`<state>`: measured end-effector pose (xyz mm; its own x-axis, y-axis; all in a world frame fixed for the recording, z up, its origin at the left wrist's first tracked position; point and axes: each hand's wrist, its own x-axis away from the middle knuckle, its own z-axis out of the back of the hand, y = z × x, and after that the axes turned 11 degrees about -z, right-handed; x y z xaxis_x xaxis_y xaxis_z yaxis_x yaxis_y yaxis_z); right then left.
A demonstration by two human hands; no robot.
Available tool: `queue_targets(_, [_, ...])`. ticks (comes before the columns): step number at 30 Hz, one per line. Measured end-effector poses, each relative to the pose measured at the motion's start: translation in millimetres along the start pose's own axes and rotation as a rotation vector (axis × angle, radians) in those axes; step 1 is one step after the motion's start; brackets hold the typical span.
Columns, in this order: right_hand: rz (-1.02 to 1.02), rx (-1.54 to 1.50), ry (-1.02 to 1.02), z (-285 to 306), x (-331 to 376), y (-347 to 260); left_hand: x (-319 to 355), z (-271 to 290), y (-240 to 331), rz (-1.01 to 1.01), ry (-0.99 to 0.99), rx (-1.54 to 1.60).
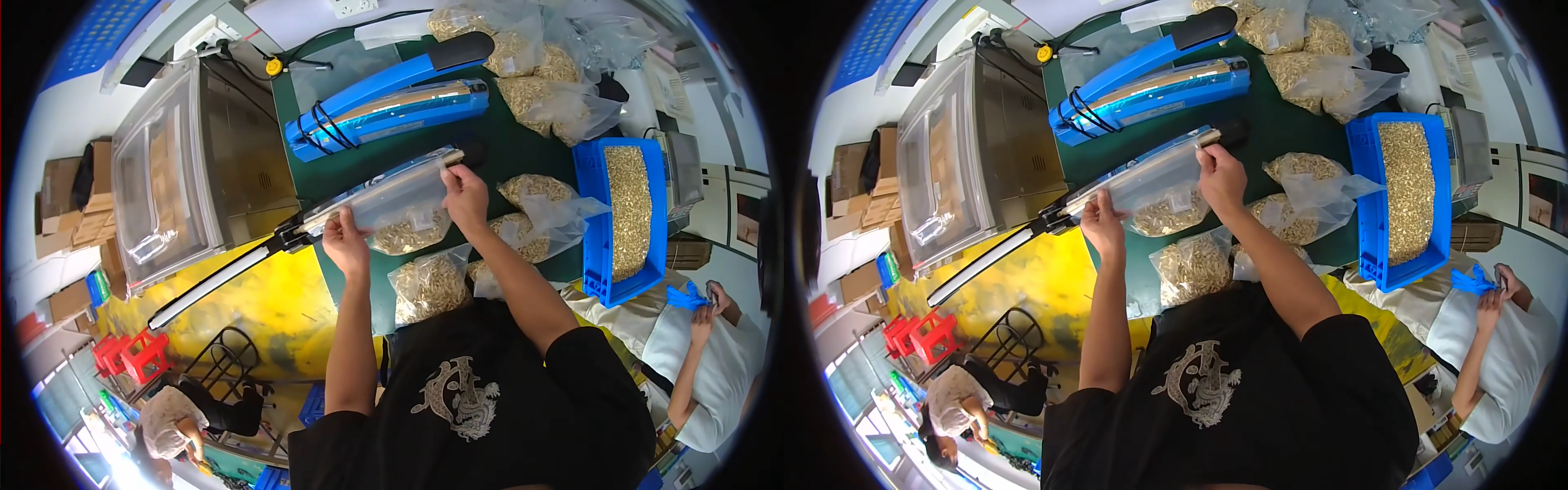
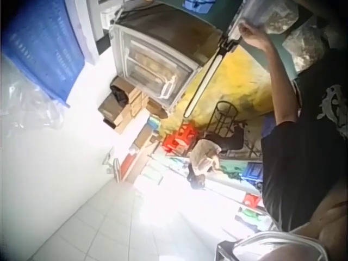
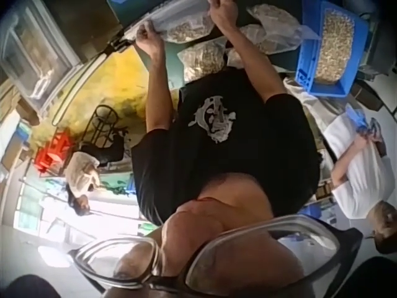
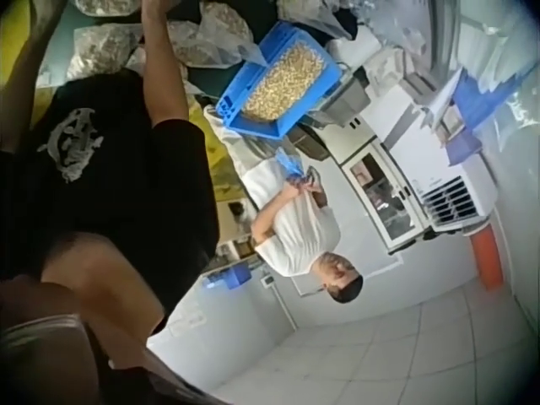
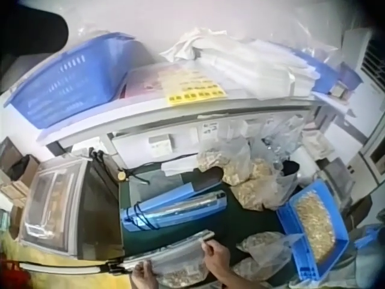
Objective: Sealing individual plastic bags filled with grain or feed using a manual impulse sealer.
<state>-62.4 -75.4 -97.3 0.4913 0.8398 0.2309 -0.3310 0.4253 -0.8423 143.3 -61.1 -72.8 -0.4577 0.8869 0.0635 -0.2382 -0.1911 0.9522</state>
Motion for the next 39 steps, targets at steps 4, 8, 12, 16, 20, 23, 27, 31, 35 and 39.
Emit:
queue_targets(4, [-0.061, 0.067, -0.034, 23.3, 10.4, -4.7, 30.7, 4.5, 14.8, 0.040, -0.029, 0.070])
queue_targets(8, [-0.177, -0.041, -0.157, 23.2, 27.0, -24.3, 20.4, 13.9, 8.6, 0.048, 0.015, 0.148])
queue_targets(12, [-0.046, 0.036, -0.047, 2.9, 12.0, -15.6, 5.5, 5.8, 3.9, 0.071, 0.022, 0.132])
queue_targets(16, [-0.160, -0.067, -0.100, -1.1, 10.5, -26.7, -4.5, 3.2, -4.5, 0.102, 0.033, 0.105])
queue_targets(20, [-0.121, -0.108, -0.129, 0.3, 5.1, -21.0, -6.3, 3.1, -5.3, 0.122, 0.023, 0.131])
queue_targets(23, [-0.123, -0.223, -0.219, 2.4, 2.2, -20.6, -9.4, 6.4, -7.7, 0.102, 0.019, 0.160])
queue_targets(27, [-0.166, -0.220, -0.321, 11.4, 1.3, -14.9, -10.6, 6.1, -6.5, 0.115, -0.010, 0.103])
queue_targets(31, [-0.139, -0.305, -0.302, 2.9, 0.7, -9.1, -14.6, 8.7, -8.1, 0.204, 0.034, 0.011])
queue_targets(35, [-0.199, -0.370, -0.259, -2.7, 1.0, -6.7, -14.3, 5.5, -5.3, 0.329, 0.083, 0.111])
queue_targets(39, [-0.219, -0.384, -0.299, 2.6, -0.2, -5.3, -13.6, 6.4, 1.5, 0.451, -0.011, 0.059])
